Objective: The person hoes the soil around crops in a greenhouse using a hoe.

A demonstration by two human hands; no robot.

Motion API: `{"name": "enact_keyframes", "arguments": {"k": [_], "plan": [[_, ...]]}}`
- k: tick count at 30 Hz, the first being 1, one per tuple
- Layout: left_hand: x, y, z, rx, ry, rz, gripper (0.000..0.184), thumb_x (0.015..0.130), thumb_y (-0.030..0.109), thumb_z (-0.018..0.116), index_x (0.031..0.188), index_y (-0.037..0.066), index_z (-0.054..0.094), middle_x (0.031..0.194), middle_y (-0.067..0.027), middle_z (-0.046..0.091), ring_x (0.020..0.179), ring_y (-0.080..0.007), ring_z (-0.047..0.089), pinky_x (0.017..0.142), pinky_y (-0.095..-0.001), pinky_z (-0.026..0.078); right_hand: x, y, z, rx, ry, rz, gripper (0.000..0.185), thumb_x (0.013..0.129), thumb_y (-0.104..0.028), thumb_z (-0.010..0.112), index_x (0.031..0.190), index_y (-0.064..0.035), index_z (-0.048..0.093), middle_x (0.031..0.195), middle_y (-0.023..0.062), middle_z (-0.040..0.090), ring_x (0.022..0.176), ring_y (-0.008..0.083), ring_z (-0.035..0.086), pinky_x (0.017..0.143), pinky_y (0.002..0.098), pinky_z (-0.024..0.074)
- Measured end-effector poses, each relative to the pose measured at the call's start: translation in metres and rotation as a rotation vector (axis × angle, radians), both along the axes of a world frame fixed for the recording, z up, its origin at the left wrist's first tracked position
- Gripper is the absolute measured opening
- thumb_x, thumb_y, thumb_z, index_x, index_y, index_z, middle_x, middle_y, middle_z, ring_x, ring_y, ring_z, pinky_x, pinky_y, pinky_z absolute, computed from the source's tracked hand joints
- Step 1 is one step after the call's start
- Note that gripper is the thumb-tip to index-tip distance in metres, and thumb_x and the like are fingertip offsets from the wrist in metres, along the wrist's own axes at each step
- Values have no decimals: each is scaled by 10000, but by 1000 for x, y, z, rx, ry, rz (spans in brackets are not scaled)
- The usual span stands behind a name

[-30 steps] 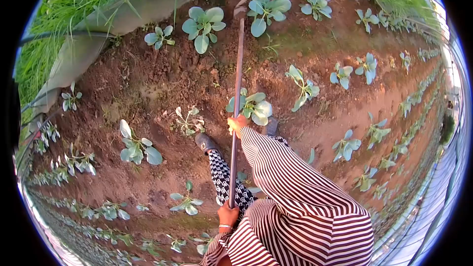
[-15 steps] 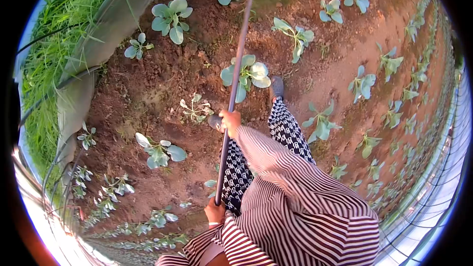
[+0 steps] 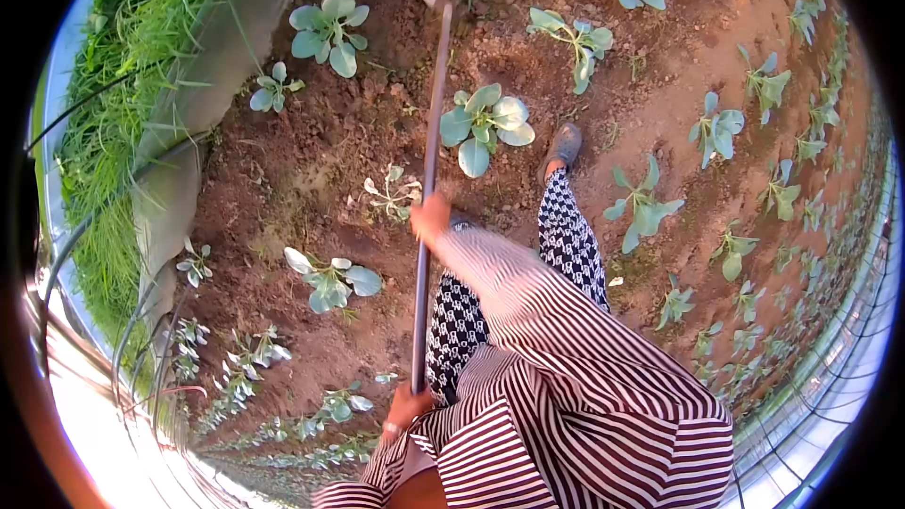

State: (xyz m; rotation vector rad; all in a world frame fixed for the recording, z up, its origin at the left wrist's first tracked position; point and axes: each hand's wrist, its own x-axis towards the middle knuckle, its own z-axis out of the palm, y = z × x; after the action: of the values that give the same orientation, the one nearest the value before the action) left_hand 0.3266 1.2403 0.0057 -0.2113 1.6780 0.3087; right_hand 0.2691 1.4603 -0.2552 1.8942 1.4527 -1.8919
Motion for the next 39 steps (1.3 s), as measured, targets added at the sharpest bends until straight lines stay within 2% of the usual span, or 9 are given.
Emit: {"name": "enact_keyframes", "arguments": {"k": [3, 5, 8, 16, 21, 27, 37, 38, 39], "plan": [[69, -176, 14, -17, 9, 114, 255, 750, 280, 655, 797, 30, 646, 645, -148, 631, 621, -184, 644, 574, -361, 489, 47, -65, 73, -366, 214, -115, 129, 729, -52, 590, 683, -34, 471, 533, 92, 511, 393, 210, 533, 350, 344, 444], [85, -141, 51, -153, 375, -283, 318, 717, 347, 674, 794, 39, 652, 645, -158, 627, 628, -254, 646, 566, -380, 486, 70, -97, 73, -782, 98, -228, 135, 730, -61, 595, 683, -43, 470, 502, 50, 464, 380, 192, 495, 342, 358, 419], [84, -120, 75, -304, 323, -302, 368, 702, 421, 673, 848, 86, 632, 639, -168, 619, 652, -336, 639, 571, -438, 482, 70, -88, 69, -992, -57, -482, 137, 737, -115, 606, 711, -64, 482, 484, 9, 375, 362, 147, 364, 377, 365, 362], [52, -33, 16, -202, 765, -528, 130, 684, 164, 604, 743, 76, 529, 610, -198, 584, 577, -399, 585, 520, -495, 450, 48, 40, 71, -859, 336, -634, 221, 747, -198, 623, 648, -119, 442, 446, -35, 284, 357, 111, 292, 410, 341, 325], [27, 98, -13, 32, 809, -521, 174, 726, 148, 607, 760, 27, 487, 643, -236, 571, 654, -438, 574, 558, -499, 444, 43, 184, 85, -632, 639, -649, 256, 803, -241, 636, 726, -107, 432, 499, -18, 413, 407, 111, 442, 386, 290, 391], [17, 223, -22, 147, 693, -624, 233, 721, 198, 613, 816, 7, 520, 694, -235, 591, 698, -427, 590, 643, -483, 456, 121, 261, 70, -396, 627, -136, 369, 842, -379, 605, 829, -18, 528, 625, 64, 557, 450, 117, 550, 370, 220, 464], [-63, 357, 25, 12, 729, -971, 241, 724, 196, 599, 751, -41, 567, 584, -187, 591, 576, -308, 636, 528, -402, 492, 568, 322, 27, -310, 303, -1464, 163, 845, -130, 543, 733, -114, 426, 610, 4, 403, 523, 151, 429, 460, 300, 405], [-69, 364, 28, -30, 685, -945, 227, 726, 183, 596, 757, -41, 569, 573, -182, 587, 558, -300, 633, 517, -397, 493, 614, 318, 40, -352, 743, -1567, 127, 840, -109, 543, 755, -90, 450, 631, 18, 420, 534, 166, 423, 426, 301, 360], [-72, 368, 33, -75, 640, -923, 214, 728, 170, 592, 762, -41, 570, 562, -177, 583, 540, -292, 631, 505, -392, 495, 636, 325, 60, -220, 377, -1576, 120, 848, -107, 530, 757, -72, 459, 622, 27, 439, 521, 169, 411, 395, 292, 331]]}}
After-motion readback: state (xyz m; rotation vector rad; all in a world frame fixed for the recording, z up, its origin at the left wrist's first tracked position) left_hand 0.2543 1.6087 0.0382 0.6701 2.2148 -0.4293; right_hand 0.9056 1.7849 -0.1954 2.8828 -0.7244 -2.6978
